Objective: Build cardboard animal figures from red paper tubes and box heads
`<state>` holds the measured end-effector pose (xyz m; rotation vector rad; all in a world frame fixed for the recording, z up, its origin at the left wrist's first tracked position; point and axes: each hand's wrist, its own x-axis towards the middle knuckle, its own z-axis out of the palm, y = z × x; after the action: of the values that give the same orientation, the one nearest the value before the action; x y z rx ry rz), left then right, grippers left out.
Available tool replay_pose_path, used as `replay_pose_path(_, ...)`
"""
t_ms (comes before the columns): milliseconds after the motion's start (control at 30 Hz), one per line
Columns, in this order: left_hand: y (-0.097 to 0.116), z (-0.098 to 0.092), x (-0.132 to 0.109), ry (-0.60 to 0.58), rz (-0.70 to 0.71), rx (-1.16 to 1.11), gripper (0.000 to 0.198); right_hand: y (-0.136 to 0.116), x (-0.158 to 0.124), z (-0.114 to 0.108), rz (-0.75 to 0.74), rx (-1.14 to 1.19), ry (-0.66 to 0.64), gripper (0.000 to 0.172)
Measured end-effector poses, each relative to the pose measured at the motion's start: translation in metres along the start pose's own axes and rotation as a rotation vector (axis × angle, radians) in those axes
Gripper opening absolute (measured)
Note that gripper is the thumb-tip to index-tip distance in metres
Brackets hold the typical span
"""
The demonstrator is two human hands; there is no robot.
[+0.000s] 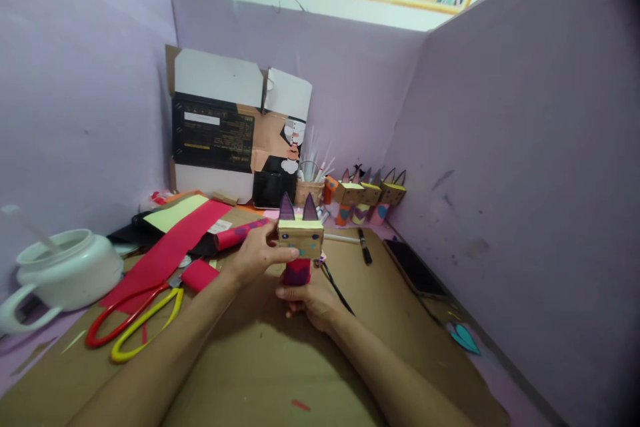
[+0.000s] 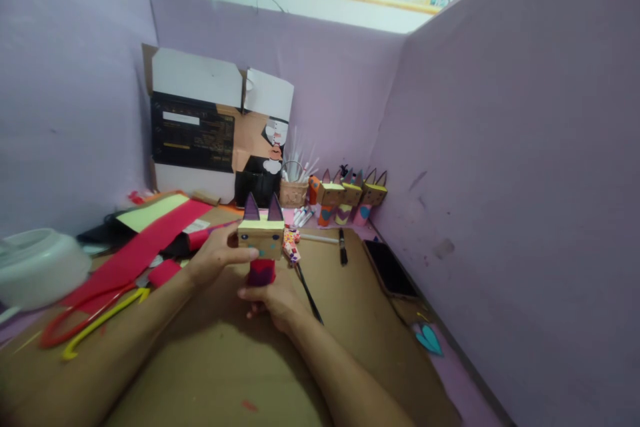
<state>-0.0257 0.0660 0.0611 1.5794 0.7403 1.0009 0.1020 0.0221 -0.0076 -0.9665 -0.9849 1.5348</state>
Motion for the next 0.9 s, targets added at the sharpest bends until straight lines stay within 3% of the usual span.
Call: replay_pose_path(900, -0.0017, -0.0016, -0.0003, -0.025, 0.011, -0.008, 0.051, -0.0002, 0.0007, -0.0009, 0.063, -0.041, 0.023, 0.03)
